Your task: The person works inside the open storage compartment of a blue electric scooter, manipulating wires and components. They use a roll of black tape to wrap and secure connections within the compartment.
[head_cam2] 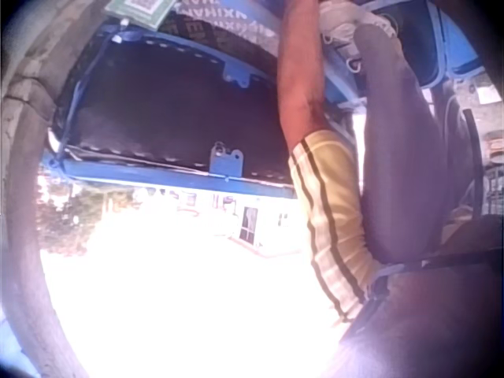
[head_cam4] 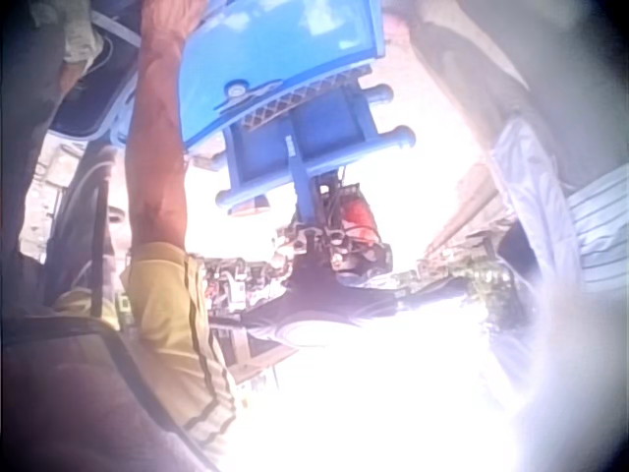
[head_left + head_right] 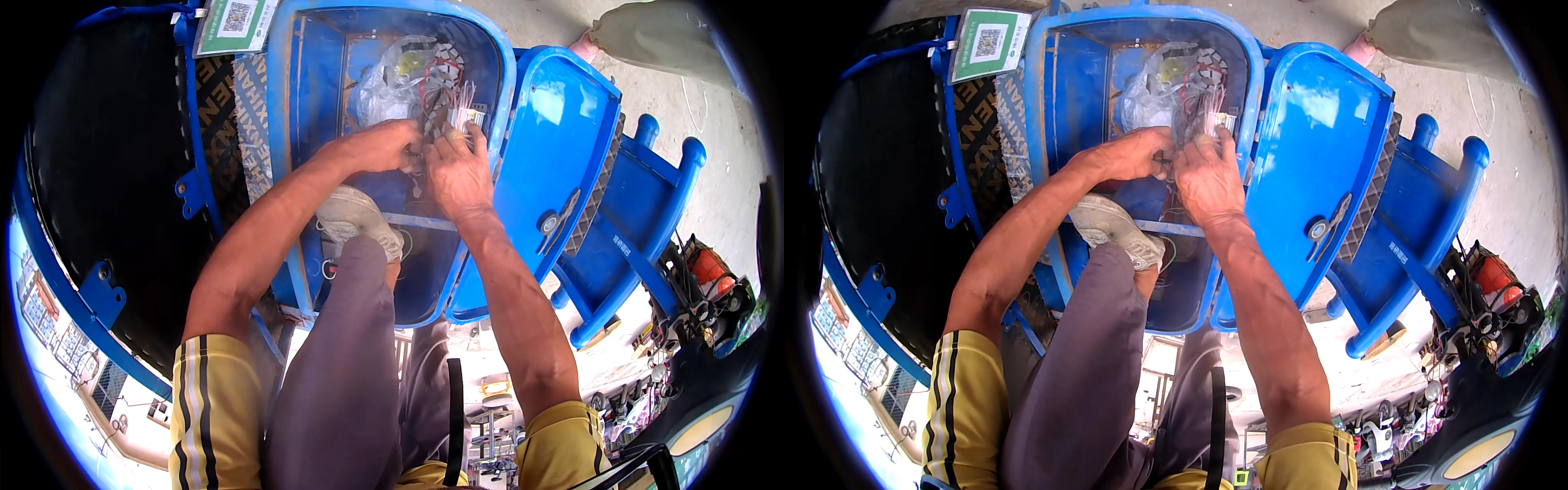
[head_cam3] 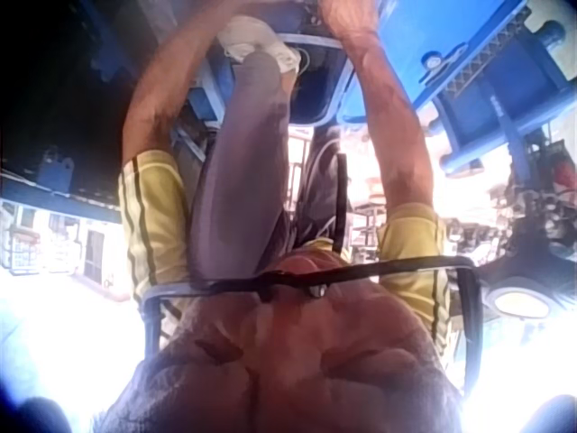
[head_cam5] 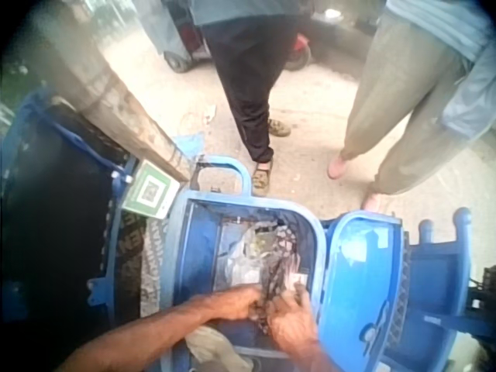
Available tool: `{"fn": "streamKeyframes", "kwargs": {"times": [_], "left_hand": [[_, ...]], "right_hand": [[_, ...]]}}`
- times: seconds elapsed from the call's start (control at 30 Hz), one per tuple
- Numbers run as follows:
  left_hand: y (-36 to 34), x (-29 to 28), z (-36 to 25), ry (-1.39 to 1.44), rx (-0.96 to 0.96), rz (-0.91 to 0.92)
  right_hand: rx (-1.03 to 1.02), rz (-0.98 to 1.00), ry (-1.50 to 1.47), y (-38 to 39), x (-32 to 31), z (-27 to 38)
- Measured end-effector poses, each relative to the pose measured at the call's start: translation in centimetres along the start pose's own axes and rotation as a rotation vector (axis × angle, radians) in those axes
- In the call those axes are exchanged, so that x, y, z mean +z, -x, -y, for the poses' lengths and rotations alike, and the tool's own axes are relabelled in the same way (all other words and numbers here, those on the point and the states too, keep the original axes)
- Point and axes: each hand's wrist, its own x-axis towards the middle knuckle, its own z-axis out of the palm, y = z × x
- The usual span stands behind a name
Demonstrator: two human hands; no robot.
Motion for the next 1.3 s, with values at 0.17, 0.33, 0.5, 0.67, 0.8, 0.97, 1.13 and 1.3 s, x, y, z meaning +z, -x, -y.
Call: {"fn": "streamKeyframes", "kwargs": {"times": [0.17,0.33,0.5,0.67,0.8,0.97,1.13,1.3], "left_hand": [[-0.3,1.0,2.2,0.14,0.03,-0.079],[-0.9,0.6,3.4,0.177,0.027,-0.063],[-0.9,0.2,1.9,0.023,0.041,-0.047],[-0.6,-0.2,0.1,-0.072,-0.017,-0.035],[-0.7,-0.2,-0.8,-0.188,-0.045,-0.046],[-0.8,-0.4,-1.2,-0.267,0.002,-0.107],[0.3,-1.1,-2.0,-0.204,-0.052,-0.166],[1.5,-1.9,-3.6,-0.016,-0.126,0.04]], "right_hand": [[0.0,0.02,0.016,-0.1,-0.1,0.2],[-0.009,0.034,0.056,0.0,-0.1,0.2],[0.03,0.055,-0.001,-0.1,-0.1,0.3],[0.01,-0.044,-0.109,0.0,-0.4,0.1],[-0.053,-0.038,-0.231,0.5,-1.3,-0.3],[-0.037,0.045,-0.064,2.4,-1.4,0.7],[0.016,0.078,-0.069,2.7,-1.2,1.1],[0.042,0.047,-0.056,2.9,-0.6,1.1]]}}
